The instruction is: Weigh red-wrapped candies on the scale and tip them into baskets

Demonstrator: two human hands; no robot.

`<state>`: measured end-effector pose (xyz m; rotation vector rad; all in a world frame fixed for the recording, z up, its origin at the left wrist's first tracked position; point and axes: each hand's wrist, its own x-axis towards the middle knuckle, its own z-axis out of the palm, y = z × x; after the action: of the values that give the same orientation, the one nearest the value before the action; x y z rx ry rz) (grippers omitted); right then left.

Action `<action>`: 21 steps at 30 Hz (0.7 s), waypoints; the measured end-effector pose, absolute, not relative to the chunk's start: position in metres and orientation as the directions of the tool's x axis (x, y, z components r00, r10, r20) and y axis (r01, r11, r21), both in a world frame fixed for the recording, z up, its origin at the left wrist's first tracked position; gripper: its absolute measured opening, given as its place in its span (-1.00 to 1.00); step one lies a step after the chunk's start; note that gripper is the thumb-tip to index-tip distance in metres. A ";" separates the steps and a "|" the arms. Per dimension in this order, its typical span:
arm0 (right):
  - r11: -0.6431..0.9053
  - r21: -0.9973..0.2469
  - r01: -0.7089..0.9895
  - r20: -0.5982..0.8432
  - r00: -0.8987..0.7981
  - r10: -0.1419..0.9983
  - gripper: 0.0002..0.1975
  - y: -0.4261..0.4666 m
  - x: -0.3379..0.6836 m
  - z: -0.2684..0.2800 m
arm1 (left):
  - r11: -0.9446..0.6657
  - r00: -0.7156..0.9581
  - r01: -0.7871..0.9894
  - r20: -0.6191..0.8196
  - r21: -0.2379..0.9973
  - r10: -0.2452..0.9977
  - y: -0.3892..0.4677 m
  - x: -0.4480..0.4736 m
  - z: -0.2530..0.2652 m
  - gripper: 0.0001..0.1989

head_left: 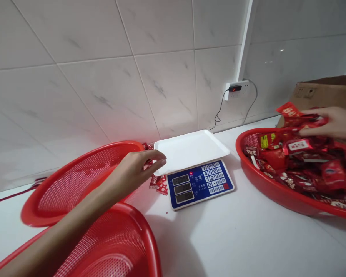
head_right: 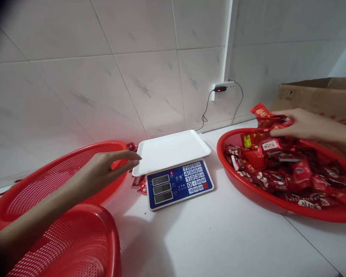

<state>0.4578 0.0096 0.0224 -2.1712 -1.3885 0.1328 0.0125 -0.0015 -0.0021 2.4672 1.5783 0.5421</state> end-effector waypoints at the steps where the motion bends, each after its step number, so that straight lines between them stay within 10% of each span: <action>1: -0.338 -0.552 0.762 0.134 0.481 0.867 -0.61 0.008 0.456 0.025 | -0.428 0.375 0.842 0.212 0.329 0.902 -0.002 0.011 -0.003 -0.62; 7: -0.265 -0.635 0.725 0.081 0.404 0.911 -0.56 -0.001 0.428 0.034 | -0.417 0.367 0.845 0.204 0.336 0.908 -0.003 0.008 -0.004 -0.61; 14: 0.387 -0.745 0.543 0.225 -0.342 0.913 -0.50 0.057 0.304 0.040 | -0.412 0.344 0.849 0.247 0.330 0.906 0.008 0.020 0.016 -0.61; 21: 0.541 -0.656 0.526 0.277 -0.499 0.821 -0.63 0.116 0.227 -0.026 | -0.420 0.360 0.861 0.239 0.287 0.902 0.017 0.019 0.014 -0.63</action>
<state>0.2273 0.1161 -0.0264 -1.0840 -2.2069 0.6740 0.0194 0.0168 0.0139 2.4963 1.6249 0.5511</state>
